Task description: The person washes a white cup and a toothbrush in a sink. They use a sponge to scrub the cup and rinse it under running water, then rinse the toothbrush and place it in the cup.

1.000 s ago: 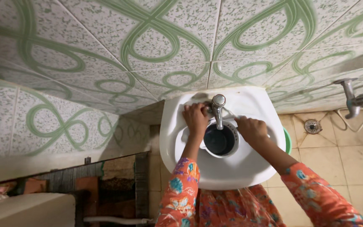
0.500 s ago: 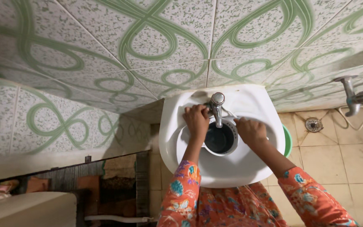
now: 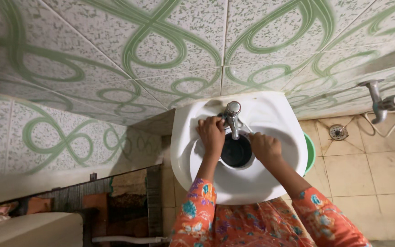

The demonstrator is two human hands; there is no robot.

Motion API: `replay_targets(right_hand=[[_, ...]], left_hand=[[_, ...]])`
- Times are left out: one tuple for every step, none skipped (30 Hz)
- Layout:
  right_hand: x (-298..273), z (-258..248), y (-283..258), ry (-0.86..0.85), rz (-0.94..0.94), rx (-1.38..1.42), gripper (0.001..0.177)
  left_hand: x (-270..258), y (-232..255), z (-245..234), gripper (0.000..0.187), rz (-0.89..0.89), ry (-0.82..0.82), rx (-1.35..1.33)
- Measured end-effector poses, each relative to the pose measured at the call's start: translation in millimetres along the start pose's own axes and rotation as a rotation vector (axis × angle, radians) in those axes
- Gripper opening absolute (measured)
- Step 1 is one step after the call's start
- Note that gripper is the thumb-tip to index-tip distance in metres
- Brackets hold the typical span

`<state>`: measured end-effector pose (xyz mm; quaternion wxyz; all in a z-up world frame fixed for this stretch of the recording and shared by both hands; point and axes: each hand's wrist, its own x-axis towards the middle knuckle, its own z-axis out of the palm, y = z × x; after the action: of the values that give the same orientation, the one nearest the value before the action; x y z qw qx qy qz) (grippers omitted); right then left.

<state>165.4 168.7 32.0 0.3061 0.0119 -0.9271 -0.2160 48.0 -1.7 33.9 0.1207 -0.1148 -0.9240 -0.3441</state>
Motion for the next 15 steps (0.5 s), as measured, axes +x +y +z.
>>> replay_targets(right_hand=[[4.1,2.5,3.9,0.040,-0.024,-0.044,0.042],[11.5,8.6,6.4,0.052,-0.019,-0.016,0.039],[20.6,17.1,8.8,0.064,-0.013,0.011,0.036],[28.7,25.1,9.1,0.075,-0.007,0.040,0.033],[38.4,34.8,6.0,-0.133,0.019,0.134,0.026],[45.4,43.1,2.3,-0.348,0.044,0.224,0.020],[46.6,47.0,0.1,-0.563,0.071,0.313,0.014],[39.3,43.9,2.2,-0.542,0.050,0.296,0.020],[30.7,39.1,8.4,-0.520,0.029,0.280,0.026],[28.5,38.0,14.4,-0.485,0.011,0.262,0.032],[21.2,32.1,25.1,-0.559,0.017,0.336,0.021],[11.8,23.8,35.5,-0.633,0.029,0.408,0.025],[2.9,15.8,40.1,-0.580,-0.005,0.320,0.023],[-5.2,9.3,44.8,-0.522,-0.041,0.230,0.031],[-7.7,8.9,47.0,-0.463,-0.075,0.140,0.044]], left_hand=[[3.1,-1.0,3.1,0.008,-0.018,-0.007,-0.004],[10.5,-3.7,7.4,0.008,-0.038,-0.011,-0.007],[18.2,-6.5,12.4,0.007,-0.057,-0.015,-0.009],[25.7,-9.3,16.9,0.006,-0.007,0.040,0.008],[34.6,-11.5,21.7,0.008,0.043,0.095,0.026],[39.3,-11.2,26.8,0.010,0.092,0.146,0.039],[43.4,-10.8,30.5,0.010,0.095,0.136,0.048],[43.3,-11.0,31.3,0.010,0.091,0.124,0.060],[39.6,-10.7,30.0,0.011,0.088,0.112,0.072],[35.9,-11.4,25.7,0.009,0.081,0.071,0.077],[26.5,-11.7,18.6,0.009,0.074,0.029,0.082],[18.4,-11.3,10.9,0.010,0.070,-0.014,0.087],[8.9,-9.7,3.3,0.010,0.063,-0.034,0.065],[-0.3,-7.3,-3.1,0.010,0.055,-0.050,0.042],[-2.7,-5.9,-6.3,0.010,0.047,-0.065,0.019]])
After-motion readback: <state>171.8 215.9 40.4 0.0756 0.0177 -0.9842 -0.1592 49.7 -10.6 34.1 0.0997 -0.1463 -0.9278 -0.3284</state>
